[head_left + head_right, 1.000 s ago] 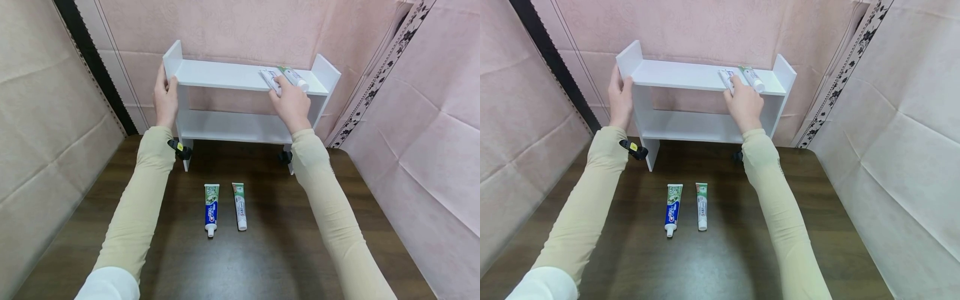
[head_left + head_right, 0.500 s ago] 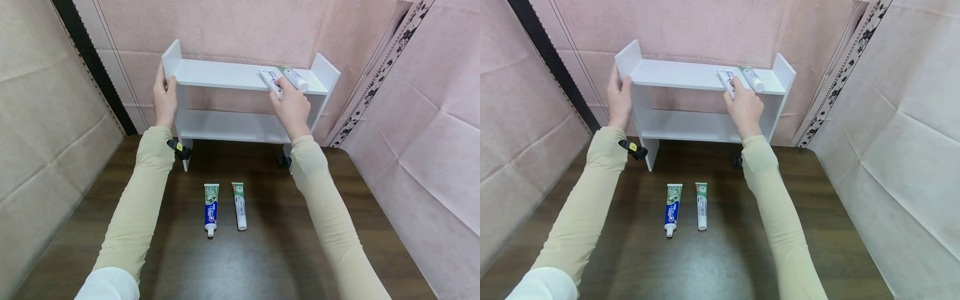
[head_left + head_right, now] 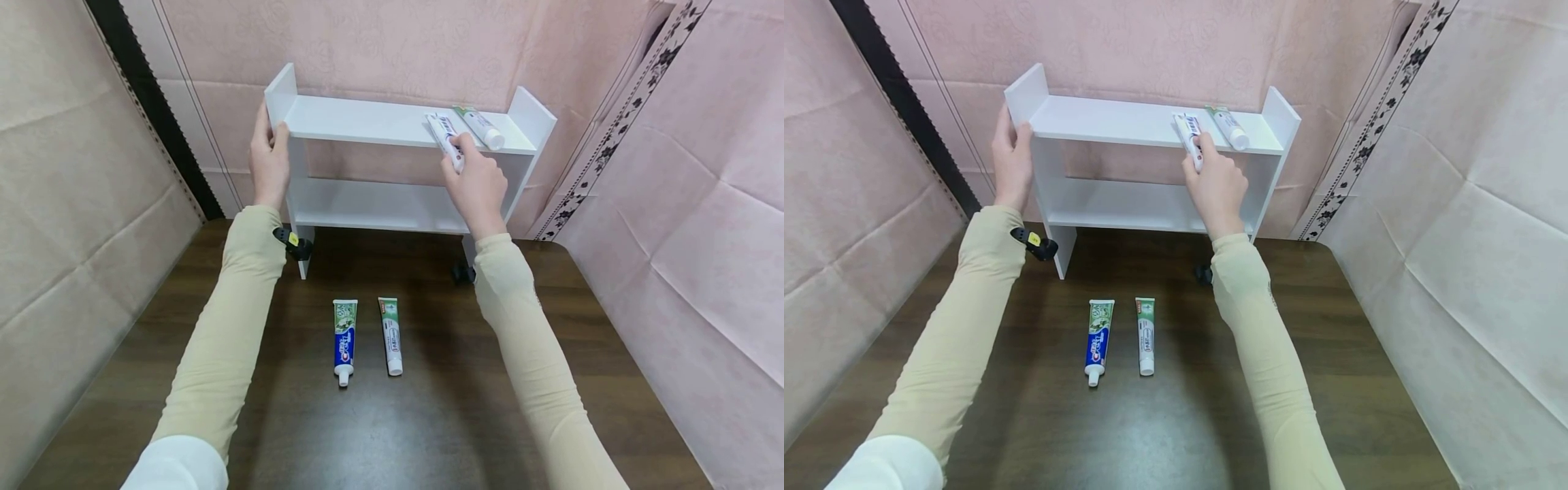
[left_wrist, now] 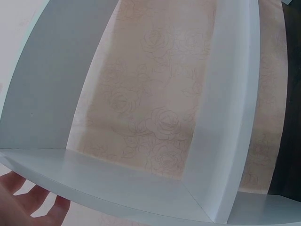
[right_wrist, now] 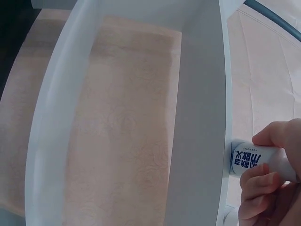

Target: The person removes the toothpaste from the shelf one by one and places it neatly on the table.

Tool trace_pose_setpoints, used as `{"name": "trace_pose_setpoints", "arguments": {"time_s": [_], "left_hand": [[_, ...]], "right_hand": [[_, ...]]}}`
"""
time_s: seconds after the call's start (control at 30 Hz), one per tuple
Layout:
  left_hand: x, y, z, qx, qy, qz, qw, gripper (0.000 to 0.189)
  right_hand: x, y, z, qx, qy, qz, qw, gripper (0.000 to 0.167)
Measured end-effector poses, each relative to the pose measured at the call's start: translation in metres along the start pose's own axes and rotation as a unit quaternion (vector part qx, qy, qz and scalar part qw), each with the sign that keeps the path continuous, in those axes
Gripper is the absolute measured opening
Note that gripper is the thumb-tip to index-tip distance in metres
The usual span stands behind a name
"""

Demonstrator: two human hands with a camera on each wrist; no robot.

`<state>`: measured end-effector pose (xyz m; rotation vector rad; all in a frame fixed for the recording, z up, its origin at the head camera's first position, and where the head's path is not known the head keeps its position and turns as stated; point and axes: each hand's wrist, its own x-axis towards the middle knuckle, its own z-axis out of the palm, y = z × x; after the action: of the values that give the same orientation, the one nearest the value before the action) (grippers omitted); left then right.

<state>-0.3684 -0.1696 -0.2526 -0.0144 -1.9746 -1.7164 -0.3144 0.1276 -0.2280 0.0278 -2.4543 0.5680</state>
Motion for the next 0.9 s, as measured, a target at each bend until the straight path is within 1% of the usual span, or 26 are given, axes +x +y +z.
{"name": "trace_pose_setpoints", "arguments": {"time_s": [0.17, 0.57, 0.9], "left_hand": [[0.000, 0.001, 0.000, 0.002, 0.000, -0.004, 1.0000, 0.051], [0.000, 0.001, -0.001, 0.006, 0.002, -0.001, 1.0000, 0.052], [-0.002, 0.001, 0.000, 0.008, -0.002, -0.003, 1.0000, 0.052]], "right_hand": [[-0.006, 0.001, 0.000, 0.002, 0.010, -0.002, 0.9999, 0.037], [-0.015, 0.003, 0.000, 0.011, 0.023, -0.015, 0.9995, 0.036], [-0.022, 0.005, 0.000, 0.012, 0.026, -0.014, 0.9995, 0.037]]}}
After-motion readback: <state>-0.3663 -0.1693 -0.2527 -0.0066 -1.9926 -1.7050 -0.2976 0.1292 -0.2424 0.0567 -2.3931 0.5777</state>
